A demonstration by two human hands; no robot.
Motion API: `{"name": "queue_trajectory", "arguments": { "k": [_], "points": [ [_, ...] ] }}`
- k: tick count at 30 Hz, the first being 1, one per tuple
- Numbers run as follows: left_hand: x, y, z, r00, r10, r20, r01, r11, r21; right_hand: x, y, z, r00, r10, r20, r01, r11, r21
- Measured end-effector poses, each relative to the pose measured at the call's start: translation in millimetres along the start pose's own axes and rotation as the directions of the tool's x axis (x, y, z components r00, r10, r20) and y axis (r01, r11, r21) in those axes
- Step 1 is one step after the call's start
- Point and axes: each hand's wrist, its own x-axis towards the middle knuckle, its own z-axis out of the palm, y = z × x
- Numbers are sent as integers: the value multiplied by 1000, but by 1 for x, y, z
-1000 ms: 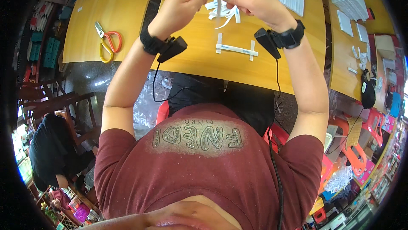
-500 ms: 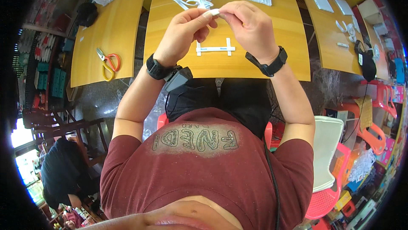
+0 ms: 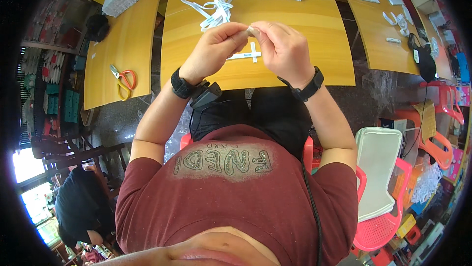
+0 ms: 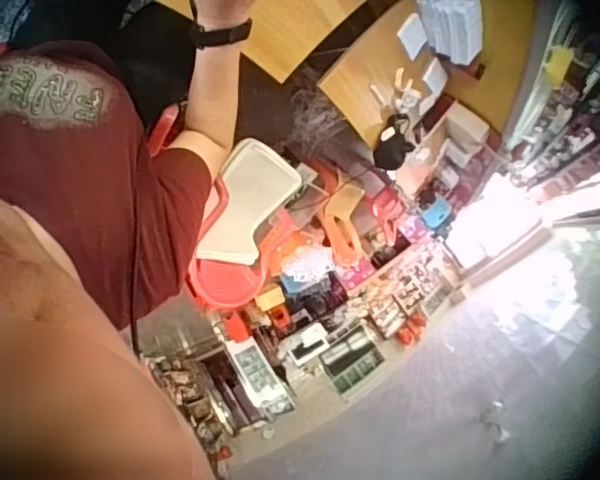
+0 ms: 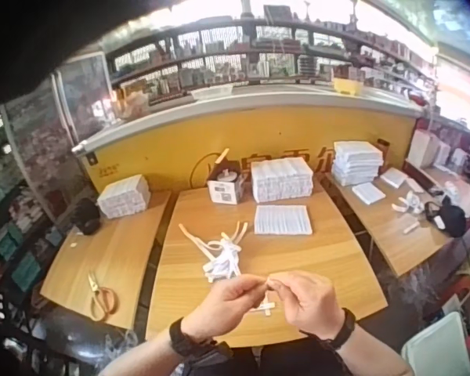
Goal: Assembling and folding small white paper strips with adhesive backing at a workbench.
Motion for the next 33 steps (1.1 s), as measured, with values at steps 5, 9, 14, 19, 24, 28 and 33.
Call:
{"name": "queue_trajectory", "arguments": {
  "k": [5,9,14,19,24,28,33],
  "points": [
    [-15,-4,10,1000,-5,4,5,1000,-23,0,20,7,882,472,-1,-469,876,114],
    [-31,-2,-9,965,-238,112,255,953,-164,-2,99,-2,700,714,28,-713,697,77],
    [-45,-11,-27,907,-379,182,420,794,-441,11,108,-8,441,844,305,-813,519,-263],
    [-48,-15,-27,902,-391,183,429,775,-464,20,64,-10,850,404,338,-349,912,-214],
    [-46,-17,-27,942,-218,256,310,858,-410,19,1,3,829,84,553,-159,983,90],
    [-50,-12,-29,942,-192,276,309,819,-483,12,-4,6,719,260,645,-467,868,171],
    [-62,-20,-36,949,-229,215,307,823,-478,8,2,8,681,359,639,-580,797,170]
  ]
}}
